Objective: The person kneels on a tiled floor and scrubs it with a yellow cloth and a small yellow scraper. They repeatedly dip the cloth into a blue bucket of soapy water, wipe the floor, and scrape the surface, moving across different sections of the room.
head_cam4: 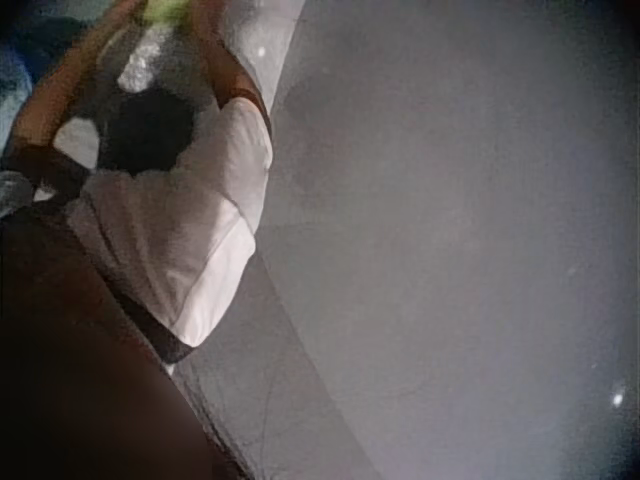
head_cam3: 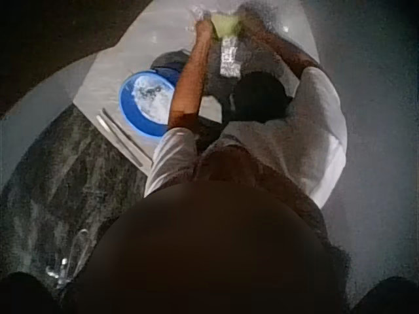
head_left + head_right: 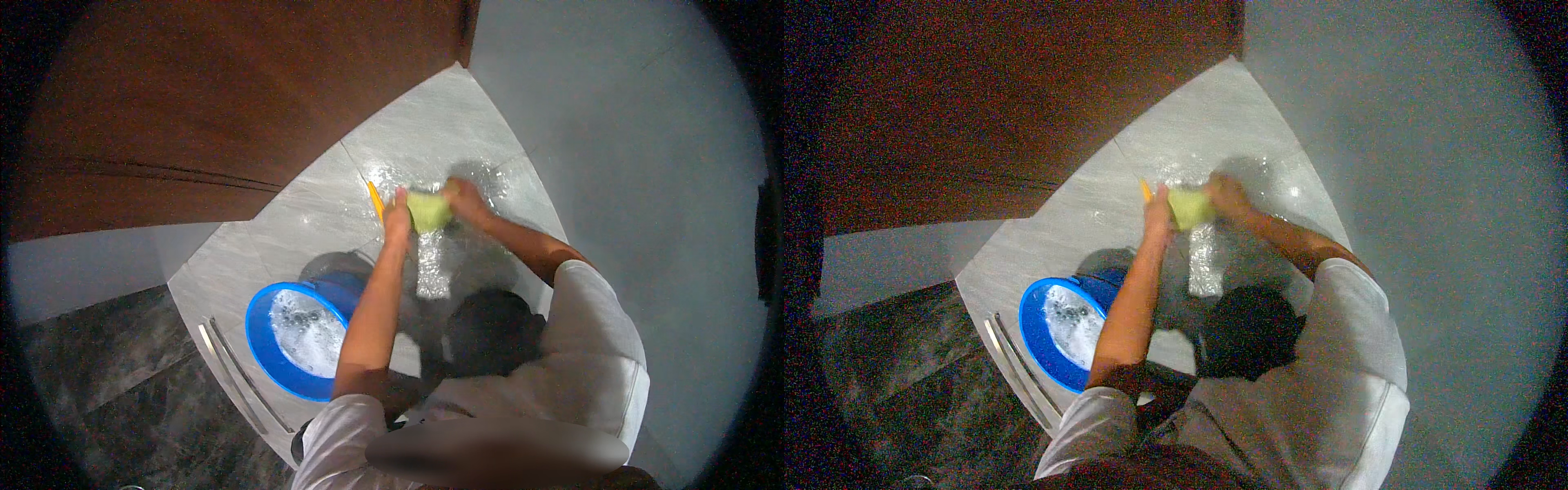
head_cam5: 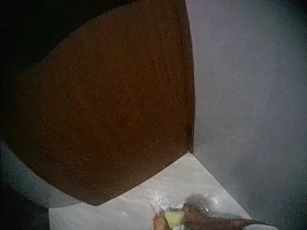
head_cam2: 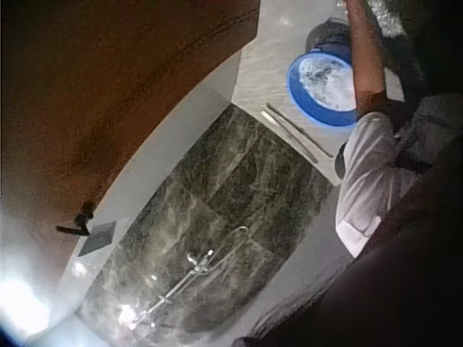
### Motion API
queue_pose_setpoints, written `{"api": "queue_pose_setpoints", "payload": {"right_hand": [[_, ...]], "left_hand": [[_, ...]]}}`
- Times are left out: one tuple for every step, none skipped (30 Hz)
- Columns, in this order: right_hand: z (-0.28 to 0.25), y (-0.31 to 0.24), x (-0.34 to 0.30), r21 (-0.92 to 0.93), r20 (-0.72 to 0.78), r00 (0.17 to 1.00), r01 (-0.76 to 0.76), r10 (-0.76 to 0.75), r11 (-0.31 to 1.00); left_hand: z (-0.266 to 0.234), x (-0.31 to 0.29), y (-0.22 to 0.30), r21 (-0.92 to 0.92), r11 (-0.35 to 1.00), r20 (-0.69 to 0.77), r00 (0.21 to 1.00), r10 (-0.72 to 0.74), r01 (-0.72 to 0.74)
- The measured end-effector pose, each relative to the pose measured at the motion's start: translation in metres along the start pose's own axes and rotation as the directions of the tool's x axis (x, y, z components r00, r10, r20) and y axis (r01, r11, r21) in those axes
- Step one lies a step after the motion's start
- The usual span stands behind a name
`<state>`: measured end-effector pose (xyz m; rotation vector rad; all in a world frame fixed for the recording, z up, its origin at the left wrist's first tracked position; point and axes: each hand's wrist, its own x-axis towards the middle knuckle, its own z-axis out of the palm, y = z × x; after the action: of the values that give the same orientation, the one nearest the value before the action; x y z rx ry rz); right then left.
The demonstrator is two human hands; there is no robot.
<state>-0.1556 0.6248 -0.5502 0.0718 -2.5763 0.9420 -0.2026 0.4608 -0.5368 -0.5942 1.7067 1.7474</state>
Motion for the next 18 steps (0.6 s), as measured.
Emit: {"api": "queue_pose_setpoints", "payload": {"right_hand": [[-0.004,0.018,0.004,-0.084,-0.156,0.984,0.073,-0.085,0.994],[-0.011,0.033,0.009,-0.060,-0.241,0.970,0.030,-0.043,0.998],[-0.022,0.046,0.016,0.145,-0.161,0.965,-0.184,0.207,0.972],[-0.036,0.055,0.027,0.314,-0.071,0.894,-0.402,0.443,0.860],[-0.051,0.057,0.031,0.367,0.003,0.804,-0.553,0.594,0.748],[-0.068,0.058,0.039,0.424,0.049,0.791,-0.569,0.610,0.704],[-0.085,0.051,0.045,0.519,-0.003,0.774,-0.540,0.633,0.662],[-0.101,0.045,0.052,0.628,-0.079,0.799,-0.424,0.596,0.652],[-0.114,0.036,0.059,0.583,-0.104,0.736,-0.500,0.669,0.640],[-0.126,0.027,0.064,0.559,-0.147,0.720,-0.505,0.679,0.657],[-0.136,0.017,0.068,0.538,-0.189,0.704,-0.510,0.685,0.672],[-0.146,0.009,0.067,0.512,-0.238,0.698,-0.500,0.675,0.698],[-0.155,0.000,0.063,0.485,-0.285,0.693,-0.492,0.662,0.723],[-0.161,-0.004,0.057,0.461,-0.322,0.659,-0.517,0.679,0.721],[-0.166,-0.008,0.047,0.429,-0.381,0.676,-0.475,0.631,0.768],[-0.168,-0.008,0.036,0.395,-0.429,0.665,-0.471,0.612,0.789],[-0.168,-0.005,0.025,0.347,-0.491,0.667,-0.441,0.560,0.828],[-0.165,0.001,0.014,0.374,-0.414,0.667,-0.497,0.620,0.783]], "left_hand": [[0.009,-0.002,0.009,0.171,0.938,-0.025,0.950,0.311,-0.302],[0.016,-0.006,0.019,0.283,0.801,0.055,0.843,0.535,-0.527],[0.023,-0.012,0.029,0.369,0.600,0.131,0.678,0.723,-0.710],[0.029,-0.021,0.039,0.401,0.461,0.240,0.576,0.781,-0.792],[0.035,-0.029,0.049,0.412,0.312,0.355,0.466,0.811,-0.857],[0.044,-0.037,0.056,0.459,0.337,0.358,0.518,0.776,-0.822],[0.050,-0.048,0.065,0.467,0.402,0.366,0.586,0.723,-0.788],[0.055,-0.056,0.073,0.475,0.460,0.373,0.645,0.667,-0.750],[0.060,-0.062,0.083,0.485,0.513,0.381,0.699,0.605,-0.708],[0.063,-0.067,0.092,0.484,0.449,0.427,0.650,0.628,-0.751],[0.067,-0.074,0.097,0.429,0.435,0.448,0.605,0.658,-0.792],[0.069,-0.078,0.100,0.400,0.429,0.463,0.583,0.668,-0.810],[0.069,-0.084,0.103,0.395,0.446,0.470,0.594,0.653,-0.803],[0.070,-0.087,0.102,0.347,0.660,0.519,0.723,0.456,-0.666],[0.069,-0.089,0.102,0.354,0.651,0.585,0.702,0.407,-0.672],[0.067,-0.088,0.099,0.368,0.644,0.637,0.686,0.351,-0.671],[0.065,-0.085,0.096,0.313,0.627,0.706,0.617,0.349,-0.713],[0.063,-0.079,0.094,0.285,0.649,0.751,0.586,0.306,-0.705]]}}
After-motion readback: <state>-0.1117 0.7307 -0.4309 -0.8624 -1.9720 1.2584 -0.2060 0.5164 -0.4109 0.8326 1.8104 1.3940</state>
